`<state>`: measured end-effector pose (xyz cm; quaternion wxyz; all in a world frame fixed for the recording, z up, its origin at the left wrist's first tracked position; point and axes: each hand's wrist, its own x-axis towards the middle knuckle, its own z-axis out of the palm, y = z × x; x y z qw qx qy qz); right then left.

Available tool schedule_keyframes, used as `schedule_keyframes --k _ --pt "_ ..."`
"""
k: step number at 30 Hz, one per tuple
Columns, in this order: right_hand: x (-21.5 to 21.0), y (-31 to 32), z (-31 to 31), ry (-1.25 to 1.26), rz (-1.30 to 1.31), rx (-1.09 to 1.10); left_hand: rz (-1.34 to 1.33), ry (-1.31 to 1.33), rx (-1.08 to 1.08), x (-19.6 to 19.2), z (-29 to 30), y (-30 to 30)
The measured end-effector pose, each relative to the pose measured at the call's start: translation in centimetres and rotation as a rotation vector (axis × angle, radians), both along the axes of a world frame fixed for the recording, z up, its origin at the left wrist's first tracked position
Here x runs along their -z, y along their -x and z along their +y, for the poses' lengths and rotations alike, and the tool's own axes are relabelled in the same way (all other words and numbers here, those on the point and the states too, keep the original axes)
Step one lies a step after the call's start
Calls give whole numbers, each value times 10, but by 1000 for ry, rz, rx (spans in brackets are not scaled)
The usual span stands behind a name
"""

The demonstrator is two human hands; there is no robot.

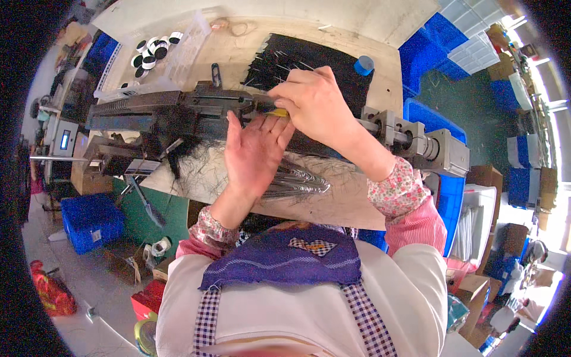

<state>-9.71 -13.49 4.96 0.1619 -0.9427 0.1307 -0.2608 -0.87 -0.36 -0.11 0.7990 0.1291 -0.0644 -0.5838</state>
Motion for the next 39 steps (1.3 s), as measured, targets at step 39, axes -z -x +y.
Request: schedule_keyframes --k 39 --pt "-22 20 32 128 137 128 46 -83 -9 -3 2 -9"
